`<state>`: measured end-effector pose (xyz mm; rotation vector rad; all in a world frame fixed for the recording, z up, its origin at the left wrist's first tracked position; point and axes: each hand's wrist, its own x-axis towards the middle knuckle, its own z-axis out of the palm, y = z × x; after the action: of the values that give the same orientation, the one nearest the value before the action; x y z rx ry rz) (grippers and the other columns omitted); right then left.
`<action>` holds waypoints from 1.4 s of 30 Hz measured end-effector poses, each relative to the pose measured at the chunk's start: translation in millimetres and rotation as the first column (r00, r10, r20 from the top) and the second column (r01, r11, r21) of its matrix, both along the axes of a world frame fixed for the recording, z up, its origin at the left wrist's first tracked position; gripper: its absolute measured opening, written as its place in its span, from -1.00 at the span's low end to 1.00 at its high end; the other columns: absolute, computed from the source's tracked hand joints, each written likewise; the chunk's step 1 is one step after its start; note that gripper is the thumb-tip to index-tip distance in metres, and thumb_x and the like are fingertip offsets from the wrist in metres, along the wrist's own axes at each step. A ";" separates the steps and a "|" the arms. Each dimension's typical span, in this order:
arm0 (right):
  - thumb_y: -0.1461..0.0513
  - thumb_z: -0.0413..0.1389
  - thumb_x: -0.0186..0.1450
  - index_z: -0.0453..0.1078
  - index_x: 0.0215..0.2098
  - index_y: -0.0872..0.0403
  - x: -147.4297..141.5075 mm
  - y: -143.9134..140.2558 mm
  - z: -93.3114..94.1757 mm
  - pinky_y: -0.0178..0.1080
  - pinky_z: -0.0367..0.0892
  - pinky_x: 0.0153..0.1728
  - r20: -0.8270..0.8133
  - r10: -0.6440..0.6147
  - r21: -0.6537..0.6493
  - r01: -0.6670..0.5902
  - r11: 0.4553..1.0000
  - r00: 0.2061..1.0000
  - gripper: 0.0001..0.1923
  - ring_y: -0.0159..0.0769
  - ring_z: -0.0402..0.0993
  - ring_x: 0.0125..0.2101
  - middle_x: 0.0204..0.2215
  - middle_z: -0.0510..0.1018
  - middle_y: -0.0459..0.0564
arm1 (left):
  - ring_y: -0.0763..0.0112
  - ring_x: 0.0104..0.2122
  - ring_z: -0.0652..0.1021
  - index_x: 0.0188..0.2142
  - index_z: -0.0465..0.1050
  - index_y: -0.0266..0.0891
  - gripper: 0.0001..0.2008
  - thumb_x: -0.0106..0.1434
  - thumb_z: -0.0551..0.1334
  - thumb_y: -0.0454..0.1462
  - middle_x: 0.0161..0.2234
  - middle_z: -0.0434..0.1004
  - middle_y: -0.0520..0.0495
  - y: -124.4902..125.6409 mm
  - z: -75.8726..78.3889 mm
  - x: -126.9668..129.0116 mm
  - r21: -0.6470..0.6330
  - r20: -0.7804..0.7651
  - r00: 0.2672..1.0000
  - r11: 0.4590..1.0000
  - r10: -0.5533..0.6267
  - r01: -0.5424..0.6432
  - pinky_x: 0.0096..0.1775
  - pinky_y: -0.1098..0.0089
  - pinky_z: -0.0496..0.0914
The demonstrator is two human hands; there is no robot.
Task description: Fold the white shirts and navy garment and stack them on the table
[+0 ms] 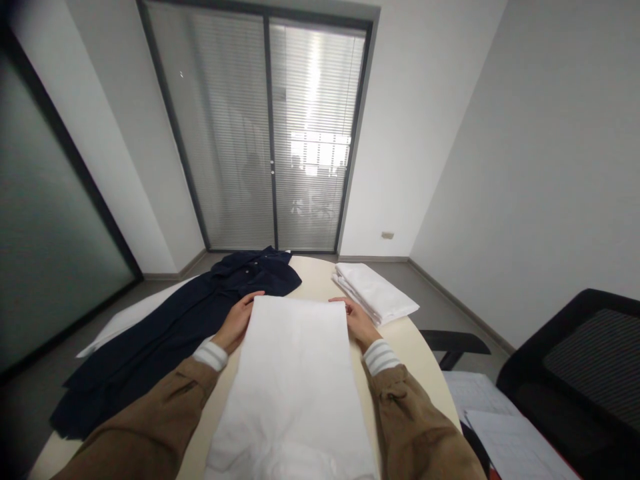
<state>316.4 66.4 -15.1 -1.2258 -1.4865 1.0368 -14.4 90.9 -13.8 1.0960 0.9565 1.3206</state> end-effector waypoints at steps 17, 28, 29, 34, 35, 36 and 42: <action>-0.09 0.11 0.26 0.27 0.15 -0.04 -18.0 5.7 -10.5 -0.08 0.48 -0.21 -0.253 -0.124 -0.105 0.100 0.989 0.959 -0.43 -0.10 0.59 -0.23 -0.16 0.62 0.06 | 0.25 -0.30 0.61 -0.17 0.48 -0.28 -0.50 0.04 0.35 0.04 -0.26 0.65 -0.16 -0.4 7.2 4.9 0.017 -0.035 0.985 0.985 0.170 -0.169 -0.22 0.30 0.46; -0.15 0.02 0.29 0.27 0.07 -0.05 -9.5 6.6 -20.2 -0.12 0.43 -0.43 -0.029 -0.232 -0.054 0.230 0.972 0.972 -0.48 -0.12 0.54 -0.41 -0.39 0.59 0.00 | 0.20 -0.38 0.52 -0.44 0.49 -0.28 -0.58 0.08 0.27 0.07 -0.48 0.54 -0.05 -10.0 6.2 3.0 0.152 -0.390 0.900 0.977 0.195 -0.146 -0.31 0.32 0.37; -0.16 0.02 0.28 0.34 -0.04 -0.04 -7.6 5.3 -20.0 -0.14 0.41 -0.46 0.035 -0.221 -0.049 0.222 0.974 0.975 -0.53 -0.14 0.52 -0.43 -0.43 0.58 -0.01 | 0.20 -0.35 0.53 -0.39 0.51 -0.30 -0.58 0.08 0.28 0.05 -0.43 0.57 -0.06 -10.8 7.8 3.1 0.162 -0.382 0.905 0.977 0.189 -0.135 -0.29 0.33 0.38; -0.12 0.09 0.25 0.39 -0.31 0.01 -3.1 -2.0 -14.7 -0.18 0.38 -0.45 0.151 -0.106 -0.018 0.110 0.994 0.983 -0.62 -0.16 0.50 -0.42 -0.41 0.59 0.04 | 0.19 -0.18 0.56 -0.08 0.50 -0.32 -0.55 0.18 0.22 -0.02 -0.15 0.59 -0.15 -9.3 13.6 2.9 0.220 -0.356 0.921 0.972 0.161 -0.085 -0.13 0.29 0.43; -0.10 0.11 0.24 0.40 -0.28 0.01 -4.0 -2.7 -13.1 -0.17 0.40 -0.41 0.144 -0.109 0.011 0.109 0.994 0.984 -0.64 -0.15 0.51 -0.38 -0.35 0.60 0.05 | 0.18 -0.12 0.55 -0.09 0.50 -0.32 -0.57 0.18 0.22 -0.05 -0.07 0.55 -0.19 -8.3 13.4 3.1 0.252 -0.364 0.912 0.963 0.191 -0.101 -0.09 0.27 0.43; -0.08 0.12 0.24 0.40 -0.24 0.01 -5.4 -2.9 -11.6 -0.15 0.42 -0.35 0.140 -0.123 0.048 0.117 0.992 0.982 -0.65 -0.14 0.52 -0.33 -0.28 0.61 0.07 | 0.16 -0.06 0.53 -0.11 0.50 -0.32 -0.61 0.18 0.22 -0.09 0.02 0.47 -0.24 -7.4 12.7 3.3 0.289 -0.382 0.892 0.948 0.242 -0.133 -0.05 0.26 0.43; 0.01 0.09 0.25 0.36 0.04 0.03 -13.9 -4.5 -7.5 -0.09 0.39 -0.05 0.273 -0.196 0.276 0.118 0.954 0.942 -0.55 -0.14 0.47 -0.05 0.07 0.49 0.13 | 0.14 -0.07 0.54 0.13 0.35 -0.31 -0.49 0.19 0.26 -0.22 -0.02 0.45 -0.27 -13.9 9.2 5.8 0.326 -0.617 0.699 0.926 0.361 -0.190 0.04 0.17 0.39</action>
<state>302.5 61.9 -22.6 -1.3286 -1.6597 0.5468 -8.6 77.0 -4.7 1.7376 1.5788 1.3179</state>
